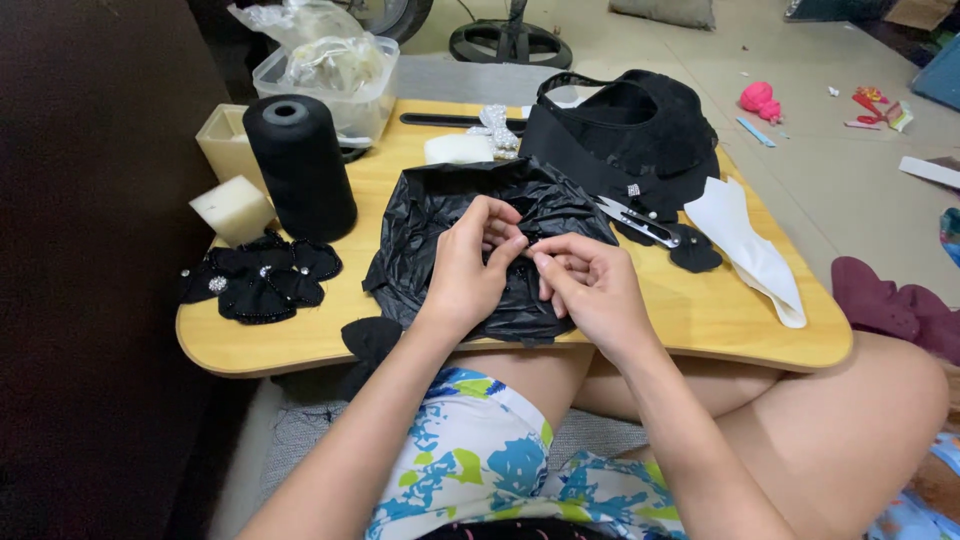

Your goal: Decorate a black fabric item by attaching small black beads using a needle.

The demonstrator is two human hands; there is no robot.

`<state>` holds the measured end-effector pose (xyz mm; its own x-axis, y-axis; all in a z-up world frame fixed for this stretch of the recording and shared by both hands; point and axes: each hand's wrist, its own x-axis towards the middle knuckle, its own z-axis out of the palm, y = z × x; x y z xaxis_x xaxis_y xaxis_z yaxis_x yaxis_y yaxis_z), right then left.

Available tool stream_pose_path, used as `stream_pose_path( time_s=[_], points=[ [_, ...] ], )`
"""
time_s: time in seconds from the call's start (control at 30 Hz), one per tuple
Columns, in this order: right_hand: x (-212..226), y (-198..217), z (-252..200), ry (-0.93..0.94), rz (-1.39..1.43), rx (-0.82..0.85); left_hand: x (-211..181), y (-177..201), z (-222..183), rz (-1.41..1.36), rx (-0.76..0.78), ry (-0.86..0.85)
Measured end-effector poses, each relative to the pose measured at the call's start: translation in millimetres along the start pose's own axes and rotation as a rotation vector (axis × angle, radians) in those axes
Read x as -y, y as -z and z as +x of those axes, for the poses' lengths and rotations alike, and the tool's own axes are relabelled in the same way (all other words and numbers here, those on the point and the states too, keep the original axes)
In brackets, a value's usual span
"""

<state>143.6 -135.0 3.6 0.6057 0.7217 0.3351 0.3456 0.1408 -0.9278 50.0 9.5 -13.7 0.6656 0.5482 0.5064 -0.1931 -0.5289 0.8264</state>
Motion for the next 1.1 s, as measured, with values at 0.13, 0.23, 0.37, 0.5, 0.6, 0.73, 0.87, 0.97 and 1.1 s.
stream_pose_path(
  time_s=[0.13, 0.23, 0.37, 0.5, 0.6, 0.73, 0.87, 0.97, 1.1],
  points=[
    [0.7, 0.7, 1.0, 0.004, 0.013, -0.015, -2.4, 0.6, 1.9, -0.005, -0.002, 0.016],
    [-0.5, 0.0, -2.3, 0.002, 0.016, -0.011, 0.7, -0.4, -1.2, 0.002, -0.010, 0.024],
    [1.3, 0.5, -1.3, -0.003, 0.023, -0.016, -1.0, -0.4, 0.0, -0.006, -0.018, 0.020],
    [3.7, 0.3, -1.4, -0.009, 0.010, -0.009, -1.1, 0.4, 0.9, -0.007, -0.027, 0.022],
    [3.0, 0.7, -1.9, -0.003, 0.014, -0.012, -1.1, 0.6, 0.1, -0.001, -0.021, 0.021],
    [6.6, 0.5, -2.3, -0.012, 0.016, -0.017, -1.3, -0.4, 0.3, 0.001, -0.020, 0.015],
    [9.2, -0.6, -3.4, -0.010, 0.030, -0.016, -7.4, 1.1, -2.1, -0.002, -0.002, 0.031],
    [8.3, -0.2, -2.6, -0.003, 0.039, -0.019, -10.8, 1.6, -1.8, 0.009, 0.003, 0.033],
    [6.3, 0.9, -2.7, 0.009, 0.043, -0.014, -8.1, 1.3, -1.1, 0.009, 0.000, 0.023]
  ],
)
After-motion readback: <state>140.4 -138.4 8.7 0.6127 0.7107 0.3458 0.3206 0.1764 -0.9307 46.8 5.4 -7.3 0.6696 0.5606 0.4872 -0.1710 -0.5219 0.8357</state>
